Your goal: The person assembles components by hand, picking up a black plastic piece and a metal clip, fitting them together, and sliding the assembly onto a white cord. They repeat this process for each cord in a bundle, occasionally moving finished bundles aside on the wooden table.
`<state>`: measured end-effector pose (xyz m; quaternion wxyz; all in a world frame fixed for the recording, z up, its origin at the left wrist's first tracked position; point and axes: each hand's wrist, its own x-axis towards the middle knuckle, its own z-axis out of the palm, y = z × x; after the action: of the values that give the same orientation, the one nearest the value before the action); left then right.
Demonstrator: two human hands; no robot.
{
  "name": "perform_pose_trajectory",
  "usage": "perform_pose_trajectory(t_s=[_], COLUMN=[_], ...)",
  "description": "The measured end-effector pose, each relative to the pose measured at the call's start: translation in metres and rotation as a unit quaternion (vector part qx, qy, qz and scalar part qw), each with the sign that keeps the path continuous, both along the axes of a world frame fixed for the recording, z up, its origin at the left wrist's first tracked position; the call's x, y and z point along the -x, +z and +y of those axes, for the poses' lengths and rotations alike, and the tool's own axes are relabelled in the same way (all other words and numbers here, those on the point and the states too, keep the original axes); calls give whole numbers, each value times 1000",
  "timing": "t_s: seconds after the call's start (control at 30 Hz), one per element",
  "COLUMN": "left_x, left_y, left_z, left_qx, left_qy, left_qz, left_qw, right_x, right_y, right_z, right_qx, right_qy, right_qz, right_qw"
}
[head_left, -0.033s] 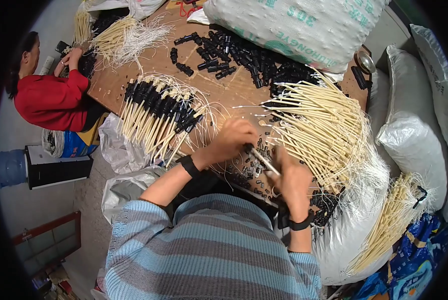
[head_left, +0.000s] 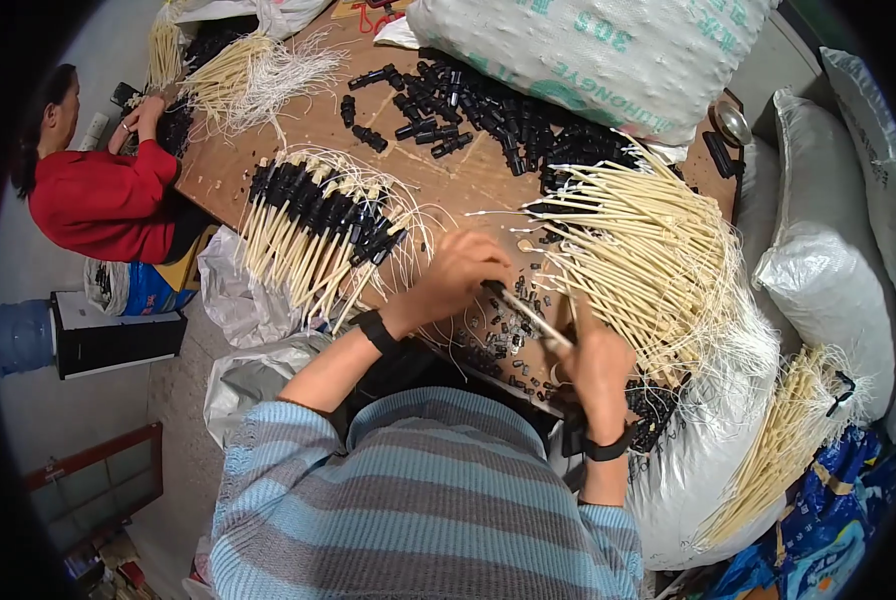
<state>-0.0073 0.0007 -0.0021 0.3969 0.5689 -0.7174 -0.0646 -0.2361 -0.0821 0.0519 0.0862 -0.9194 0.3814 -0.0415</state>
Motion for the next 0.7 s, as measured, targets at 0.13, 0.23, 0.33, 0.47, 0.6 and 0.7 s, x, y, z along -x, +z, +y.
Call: perform_pose_trajectory(t_s=[0.13, 0.23, 0.33, 0.47, 0.6, 0.7], left_x=[24, 44, 16, -5, 28, 21], left_y=[33, 44, 3, -4, 6, 21], left_z=[4, 6, 17, 18, 4, 8], left_qx=[-113, -59, -95, -188, -270, -300], left_qy=[-14, -60, 121, 168, 95, 90], left_qz=[-64, -150, -38, 110, 382, 297], left_qw=[991, 985, 987, 961, 879, 902], right_x=[-8, -16, 12, 7, -32, -31], right_y=[4, -28, -22, -6, -27, -19], right_z=[-1, -2, -13, -9, 19, 25], right_qx=[-140, -156, -548, -538, -89, -241], right_qy=[-6, 78, -68, -2, 139, 17], right_qz=[-170, -325, -492, -542, -188, -250], right_qw=[975, 929, 673, 646, 968, 938])
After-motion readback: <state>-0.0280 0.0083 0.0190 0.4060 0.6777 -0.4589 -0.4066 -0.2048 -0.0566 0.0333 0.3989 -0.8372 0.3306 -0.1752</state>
